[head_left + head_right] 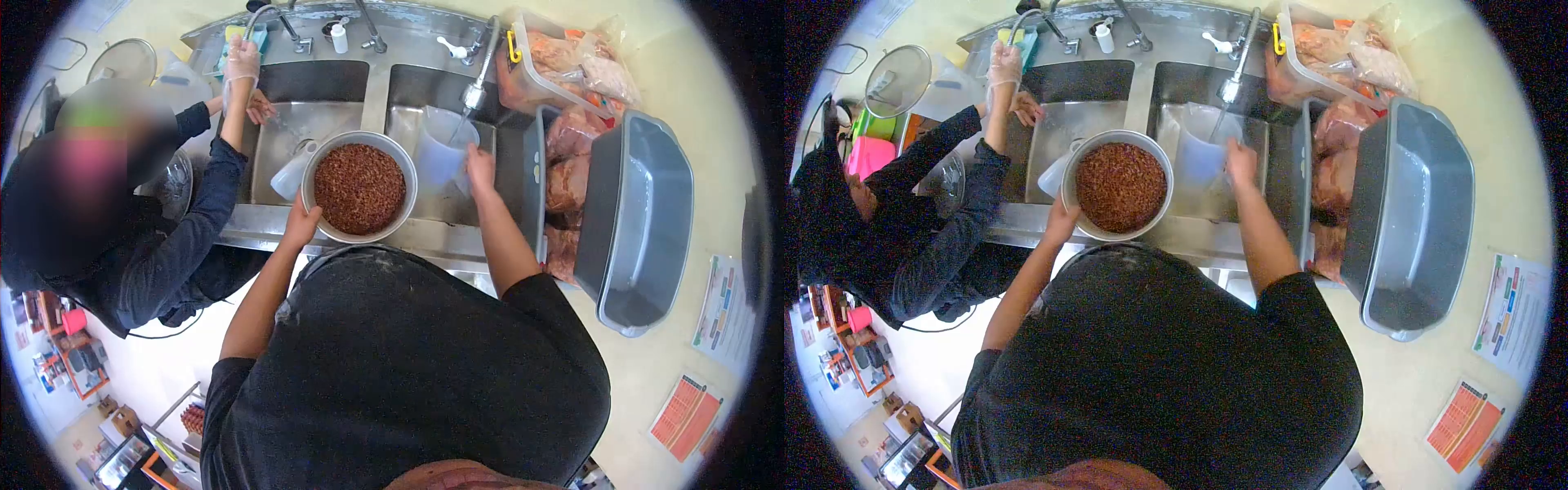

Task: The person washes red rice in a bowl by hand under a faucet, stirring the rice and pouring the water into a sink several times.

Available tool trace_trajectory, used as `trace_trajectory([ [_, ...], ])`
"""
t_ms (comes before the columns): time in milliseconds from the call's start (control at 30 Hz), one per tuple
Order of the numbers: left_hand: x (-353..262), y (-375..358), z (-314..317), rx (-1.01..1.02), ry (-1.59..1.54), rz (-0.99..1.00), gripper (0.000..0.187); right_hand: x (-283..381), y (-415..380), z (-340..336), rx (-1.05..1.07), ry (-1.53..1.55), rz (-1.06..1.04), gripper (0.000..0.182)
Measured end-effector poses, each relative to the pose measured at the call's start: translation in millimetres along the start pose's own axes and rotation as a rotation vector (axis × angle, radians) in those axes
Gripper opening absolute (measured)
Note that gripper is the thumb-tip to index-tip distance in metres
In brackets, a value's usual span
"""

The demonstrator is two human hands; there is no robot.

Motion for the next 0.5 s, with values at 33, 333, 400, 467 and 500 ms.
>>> trace_trajectory([
  [33, -6, 1, 0, 0.002, 0.023, -0.011, 0.067, 2, 30, 7, -0.073, -0.190, -0.100, 0.050],
  [333, 5, -1, -2, 0.039, 0.042, 0.014, 0.068, 123, -13, 67, 0.344, -1.468, -0.410, 0.048],
  [400, 5, 2, -1, 0.021, 0.015, 0.023, 0.067, 108, -12, 82, 0.318, -1.564, -0.425, 0.041],
  [467, 1, 0, -1, -0.001, -0.010, 0.011, 0.066, 67, 16, 104, 0.248, -1.571, -0.422, 0.035],
  [500, 0, 0, 1, -0.007, -0.022, 0.008, 0.065, 70, 4, 104, 0.248, -1.575, -0.358, 0.035],
])
Point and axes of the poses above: each hand's wrist, its own y-axis towards the middle knuckle, its own z-axis out of the palm, x = y × z, the point moved 3 cm from there along y, towards the middle knuckle, and after that the axes turned 13 degrees about z, right-handed, at the moved point
